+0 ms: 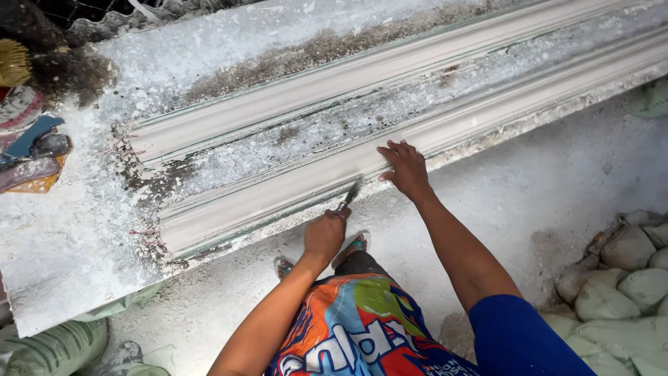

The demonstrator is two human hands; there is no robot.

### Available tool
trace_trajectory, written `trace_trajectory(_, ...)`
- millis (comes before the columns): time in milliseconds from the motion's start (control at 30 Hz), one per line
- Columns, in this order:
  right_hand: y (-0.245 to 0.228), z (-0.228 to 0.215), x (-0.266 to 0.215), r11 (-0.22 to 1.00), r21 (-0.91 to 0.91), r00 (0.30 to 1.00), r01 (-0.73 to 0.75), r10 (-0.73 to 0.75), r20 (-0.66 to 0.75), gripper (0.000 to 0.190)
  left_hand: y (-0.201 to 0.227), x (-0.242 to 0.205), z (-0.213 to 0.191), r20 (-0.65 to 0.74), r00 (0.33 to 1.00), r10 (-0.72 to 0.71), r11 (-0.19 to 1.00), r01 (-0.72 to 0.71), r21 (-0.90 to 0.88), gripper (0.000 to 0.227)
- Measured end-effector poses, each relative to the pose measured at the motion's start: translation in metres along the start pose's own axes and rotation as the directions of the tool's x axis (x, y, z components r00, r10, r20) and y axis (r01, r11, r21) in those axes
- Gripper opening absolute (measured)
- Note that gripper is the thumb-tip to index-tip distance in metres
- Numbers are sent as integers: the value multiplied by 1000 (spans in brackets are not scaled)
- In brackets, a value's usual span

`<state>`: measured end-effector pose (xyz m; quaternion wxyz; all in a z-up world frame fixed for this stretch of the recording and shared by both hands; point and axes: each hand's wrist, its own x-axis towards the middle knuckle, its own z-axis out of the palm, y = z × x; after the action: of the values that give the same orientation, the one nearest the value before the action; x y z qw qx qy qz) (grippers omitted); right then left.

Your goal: Use a scraper tool to refine and shape the edges of decorative plaster moulding pieces on a workbench.

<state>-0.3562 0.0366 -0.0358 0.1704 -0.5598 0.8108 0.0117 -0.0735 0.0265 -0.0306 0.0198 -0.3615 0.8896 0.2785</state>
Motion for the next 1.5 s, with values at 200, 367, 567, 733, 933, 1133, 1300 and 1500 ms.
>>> trace_trajectory(200, -1, 1, 5, 999, 7, 999, -40, 40, 20, 73, 1, 9, -4, 15, 1000, -1, 1000, 1, -1, 37)
trace_trajectory(367, 4, -2, 5, 1000, -13, 1000, 25, -25, 17, 76, 13, 19, 8, 13, 1000, -14, 1000, 14, 10, 37)
trace_trajectory(567, 50, -5, 5, 978, -18, 977, 206, -207, -42, 78, 16, 1, -23, 100, 982, -158, 984, 149, 98, 39)
trace_trajectory(733, 107, -8, 10, 964, 55, 961, 261, -253, -114, 80, 59, 28, -9, 89, 973, -213, 976, 207, 74, 37)
trace_trajectory(933, 119, -11, 16, 957, 69, 956, 283, -275, -102, 75, 71, 24, -7, 110, 953, -282, 958, 274, 82, 37)
trace_trajectory(1133, 120, -11, 18, 968, 112, 973, 227, -221, -62, 73, 68, 43, 9, 110, 950, -292, 955, 282, 92, 37)
trace_trajectory(1300, 138, -25, 20, 978, 86, 982, 188, -189, 8, 66, 75, 61, 15, 139, 971, -192, 978, 178, 106, 39)
trace_trajectory(1500, 171, -11, 21, 988, 124, 994, 96, -88, -69, 74, 61, 61, 28, 163, 971, -173, 983, 159, 97, 41)
